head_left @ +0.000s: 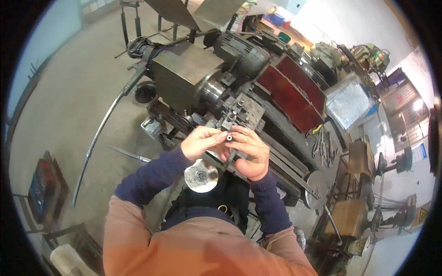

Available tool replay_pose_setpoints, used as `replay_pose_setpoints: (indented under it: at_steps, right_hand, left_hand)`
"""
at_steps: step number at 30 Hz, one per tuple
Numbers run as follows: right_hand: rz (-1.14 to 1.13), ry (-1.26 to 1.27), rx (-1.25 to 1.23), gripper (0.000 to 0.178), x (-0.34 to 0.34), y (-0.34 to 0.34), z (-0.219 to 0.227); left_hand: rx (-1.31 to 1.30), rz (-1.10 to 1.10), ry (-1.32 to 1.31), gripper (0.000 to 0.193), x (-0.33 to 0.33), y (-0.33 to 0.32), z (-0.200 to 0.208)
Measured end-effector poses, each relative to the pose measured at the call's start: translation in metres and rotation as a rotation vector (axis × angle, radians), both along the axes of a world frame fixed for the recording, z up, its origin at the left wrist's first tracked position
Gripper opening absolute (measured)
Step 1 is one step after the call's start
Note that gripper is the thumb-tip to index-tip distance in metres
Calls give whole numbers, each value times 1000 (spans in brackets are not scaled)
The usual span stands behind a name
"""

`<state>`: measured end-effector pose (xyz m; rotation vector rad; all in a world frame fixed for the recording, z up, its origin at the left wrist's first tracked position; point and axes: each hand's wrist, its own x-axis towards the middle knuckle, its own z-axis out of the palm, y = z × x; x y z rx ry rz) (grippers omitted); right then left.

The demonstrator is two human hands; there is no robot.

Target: The person operates a metal lathe to machine small cylindrical metal parts. They repeatedly load a part into the chuck, engage the machine, and remove the finished part, placing it into a nearby container.

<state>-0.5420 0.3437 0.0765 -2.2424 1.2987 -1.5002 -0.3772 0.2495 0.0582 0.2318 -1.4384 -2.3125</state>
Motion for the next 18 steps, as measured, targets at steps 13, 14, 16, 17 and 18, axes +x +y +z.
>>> replay_pose_setpoints:
  at_steps: [13,14,16,17,18]
  right_hand:
    - [-42,237,49,31,9,-1,23]
    - [-19,230,114,30,9,-3,31]
    - [40,272,145,30,3,-18,35]
    - [74,292,158,30,-1,-28,38]
    - [80,301,96,30,-11,-41,36]
  left_hand:
    - [-451,230,-234,30,-3,0,7]
    - [-483,236,-239,30,0,-4,14]
    - [-532,221,-239,29,7,-18,17]
    - [-565,170,-220,26,13,-28,17]
    - [-573,230,-234,25,23,-33,24]
